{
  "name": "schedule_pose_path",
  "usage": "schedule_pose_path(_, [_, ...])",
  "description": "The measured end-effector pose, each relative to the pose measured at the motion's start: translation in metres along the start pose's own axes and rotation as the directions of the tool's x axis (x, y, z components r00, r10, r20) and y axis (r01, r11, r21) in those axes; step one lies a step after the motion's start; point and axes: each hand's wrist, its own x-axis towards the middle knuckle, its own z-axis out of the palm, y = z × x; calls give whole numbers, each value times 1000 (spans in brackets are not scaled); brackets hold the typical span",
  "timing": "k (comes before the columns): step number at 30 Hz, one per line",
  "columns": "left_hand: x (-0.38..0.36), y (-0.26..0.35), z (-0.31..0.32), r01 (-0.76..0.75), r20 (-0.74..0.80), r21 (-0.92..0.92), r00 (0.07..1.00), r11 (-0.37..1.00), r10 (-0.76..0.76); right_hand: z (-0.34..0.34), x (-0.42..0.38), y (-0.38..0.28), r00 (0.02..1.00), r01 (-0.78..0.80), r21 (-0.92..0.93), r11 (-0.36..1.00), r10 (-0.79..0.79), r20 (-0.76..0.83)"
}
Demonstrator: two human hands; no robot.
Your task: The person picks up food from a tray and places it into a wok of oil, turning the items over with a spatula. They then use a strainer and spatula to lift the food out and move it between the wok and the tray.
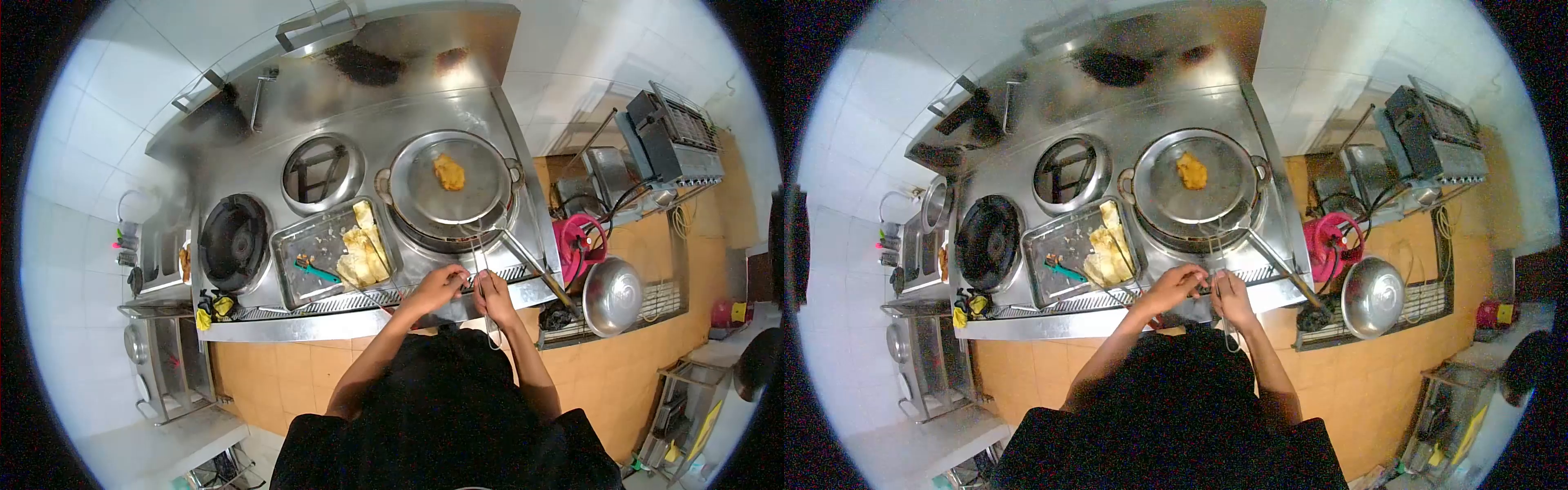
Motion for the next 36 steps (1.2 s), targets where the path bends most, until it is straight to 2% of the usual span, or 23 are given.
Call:
schedule_pose_path(2, [6, -6, 7, -31, 16, 9, 999, 999, 30, -5, -4, -4, 999, -39, -52, 998, 39, 1])
schedule_pose_path(5, [1, -7, 18, -31, 20, 88, 999, 996, 29, -4, 4, -1, 996, 60, -43, 997, -63, -71])
schedule_pose_path(8, [-4, 7, 18, -12, 16, 144, 1000, 989, 10, -18, 2, -5, 1000, -1, -24, 1000, 2, 16])
schedule_pose_path(10, [-3, 4, 20, -21, 37, 60, 999, 998, 19, -23, -6, -12, 999, -20, -58, 998, 23, 45])
schedule_pose_path(14, [-4, 3, 26, 39, -10, 67, 999, 997, -38, -26, -5, -7, 1000, -18, -34, 999, 18, 1])
schedule_pose_path(16, [-3, 7, 26, 25, 8, 76, 1000, 997, -26, -22, 0, -8, 998, 54, -10, 998, -54, 19])
schedule_pose_path(18, [3, -2, 23, 9, 44, 74, 999, 997, -12, -28, -7, -12, 998, 45, -102, 994, -41, 43])
schedule_pose_path(21, [4, 5, 26, 42, 45, 91, 998, 995, -46, -34, -7, -8, 999, -6, -72, 997, 8, 39])
schedule_pose_path(24, [1, 19, 28, 64, 22, 151, 997, 986, -68, -28, -5, -6, 1000, 27, -4, 1000, -27, -13])
schedule_pose_path(27, [2, 5, 29, 8, 29, 125, 1000, 992, -12, -30, -10, -10, 998, 2, -51, 999, 1, 68])
schedule_pose_path(30, [2, 4, 32, -15, 53, 79, 999, 997, 11, -29, -7, -15, 998, 43, -46, 998, -41, 38])
schedule_pose_path(32, [1, 6, 32, -42, 50, 157, 998, 987, 35, -23, -6, -16, 998, 54, -65, 996, -53, 17])
schedule_pose_path(34, [4, 2, 34, -31, 40, 150, 999, 988, 25, -21, -2, -15, 999, 40, -13, 999, -40, 28])
schedule_pose_path(36, [3, 5, 38, -35, 6, 26, 999, 999, 35, -28, -8, -14, 995, 17, -81, 997, -9, 100])
